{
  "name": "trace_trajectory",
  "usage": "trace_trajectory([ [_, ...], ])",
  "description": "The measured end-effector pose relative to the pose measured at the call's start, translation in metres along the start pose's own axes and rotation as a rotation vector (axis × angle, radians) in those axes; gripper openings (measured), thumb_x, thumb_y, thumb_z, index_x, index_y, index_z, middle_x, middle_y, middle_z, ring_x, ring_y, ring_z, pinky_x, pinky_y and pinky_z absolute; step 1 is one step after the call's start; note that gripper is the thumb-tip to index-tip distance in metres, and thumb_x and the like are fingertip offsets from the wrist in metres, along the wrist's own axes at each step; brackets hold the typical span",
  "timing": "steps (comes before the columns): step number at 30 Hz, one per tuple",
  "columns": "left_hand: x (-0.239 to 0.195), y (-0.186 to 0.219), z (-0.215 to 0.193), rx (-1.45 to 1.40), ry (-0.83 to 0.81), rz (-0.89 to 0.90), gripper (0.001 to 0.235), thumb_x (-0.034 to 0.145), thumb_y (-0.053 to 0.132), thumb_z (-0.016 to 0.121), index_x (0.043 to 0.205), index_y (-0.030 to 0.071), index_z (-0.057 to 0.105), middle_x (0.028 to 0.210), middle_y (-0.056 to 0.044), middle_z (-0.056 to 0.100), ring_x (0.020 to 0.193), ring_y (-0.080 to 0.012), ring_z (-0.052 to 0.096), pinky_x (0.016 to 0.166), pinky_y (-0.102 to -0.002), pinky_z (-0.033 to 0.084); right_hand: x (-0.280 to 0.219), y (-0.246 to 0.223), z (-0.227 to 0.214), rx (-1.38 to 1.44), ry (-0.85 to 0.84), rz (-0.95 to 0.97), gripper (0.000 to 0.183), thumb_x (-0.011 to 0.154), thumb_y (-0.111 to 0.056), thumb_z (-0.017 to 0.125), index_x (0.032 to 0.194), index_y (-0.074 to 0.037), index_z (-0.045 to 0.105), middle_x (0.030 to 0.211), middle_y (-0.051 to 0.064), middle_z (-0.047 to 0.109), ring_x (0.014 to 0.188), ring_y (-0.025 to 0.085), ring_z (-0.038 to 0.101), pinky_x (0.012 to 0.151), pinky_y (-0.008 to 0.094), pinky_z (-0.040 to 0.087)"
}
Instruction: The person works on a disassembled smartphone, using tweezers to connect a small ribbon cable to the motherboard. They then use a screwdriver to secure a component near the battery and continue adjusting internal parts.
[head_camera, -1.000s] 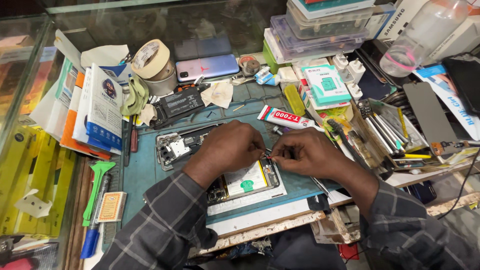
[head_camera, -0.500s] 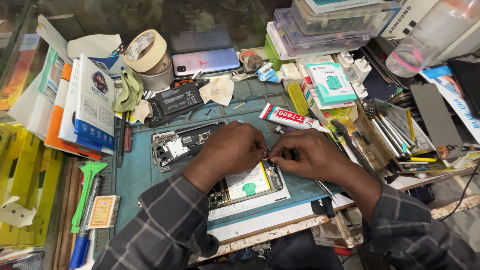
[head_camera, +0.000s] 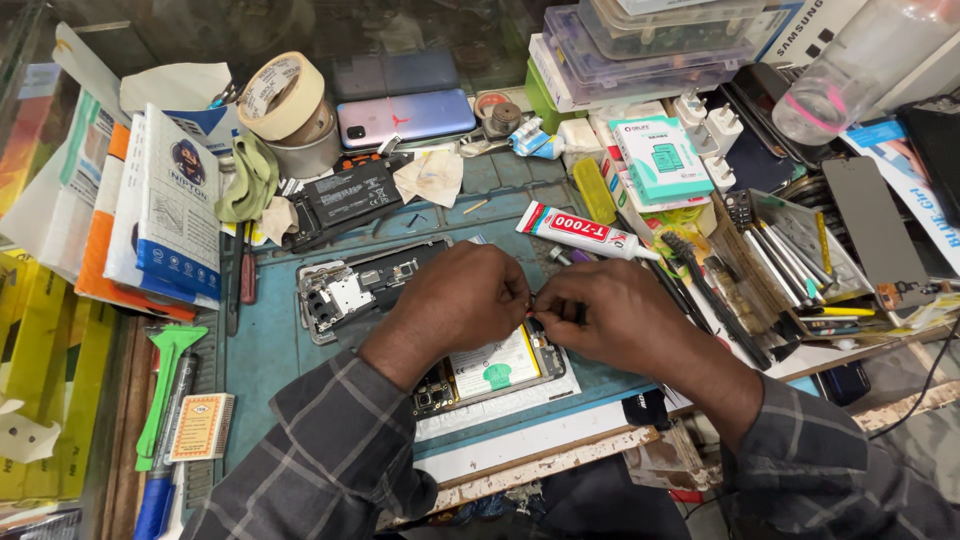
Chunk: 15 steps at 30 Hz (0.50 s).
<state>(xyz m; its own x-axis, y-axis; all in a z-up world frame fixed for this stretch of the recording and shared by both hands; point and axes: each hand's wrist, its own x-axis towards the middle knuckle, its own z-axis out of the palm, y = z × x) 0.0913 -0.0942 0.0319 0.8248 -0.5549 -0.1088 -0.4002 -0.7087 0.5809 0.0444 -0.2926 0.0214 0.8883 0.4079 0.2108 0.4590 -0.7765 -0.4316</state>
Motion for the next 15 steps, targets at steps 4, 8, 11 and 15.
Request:
trace_trajectory([
  [4,0.0004,0.0019,0.001,0.018,0.021,-0.004,0.014,0.077,0.022,0.075,0.088,0.015,0.081,0.088,-0.01,0.077,0.087,-0.0289,0.075,0.083,-0.042,0.058,0.0005,-0.0028,0.001,0.042,-0.02,0.093,0.012,0.073,-0.015,0.08,0.084,-0.009,0.078,0.073,0.008,0.077,0.066,0.023,0.076,0.061,0.036,0.059],
  [8,0.0005,0.0033,0.0008,0.019,0.017,-0.016,0.013,0.076,0.021,0.076,0.086,0.016,0.081,0.087,-0.008,0.077,0.087,-0.0283,0.075,0.082,-0.042,0.058,0.001,-0.0056,0.0002,0.059,-0.034,0.137,0.014,0.073,-0.013,0.08,0.085,-0.008,0.078,0.074,0.008,0.077,0.066,0.022,0.077,0.062,0.035,0.06],
  [11,0.0002,0.0036,0.0001,0.026,0.0,-0.015,0.013,0.075,0.022,0.077,0.086,0.016,0.08,0.086,-0.008,0.077,0.087,-0.0279,0.075,0.082,-0.042,0.058,0.0014,-0.0075,-0.0005,0.058,-0.05,0.164,0.015,0.072,-0.012,0.08,0.086,-0.007,0.078,0.075,0.009,0.077,0.067,0.023,0.077,0.063,0.036,0.06],
  [15,0.0001,0.004,0.0003,0.032,0.007,-0.012,0.012,0.076,0.022,0.076,0.085,0.016,0.08,0.087,-0.008,0.077,0.087,-0.0284,0.074,0.082,-0.042,0.058,0.0011,-0.0075,-0.0022,0.039,-0.047,0.1,0.016,0.073,-0.012,0.08,0.087,-0.006,0.078,0.078,0.011,0.077,0.07,0.027,0.076,0.065,0.038,0.059],
])
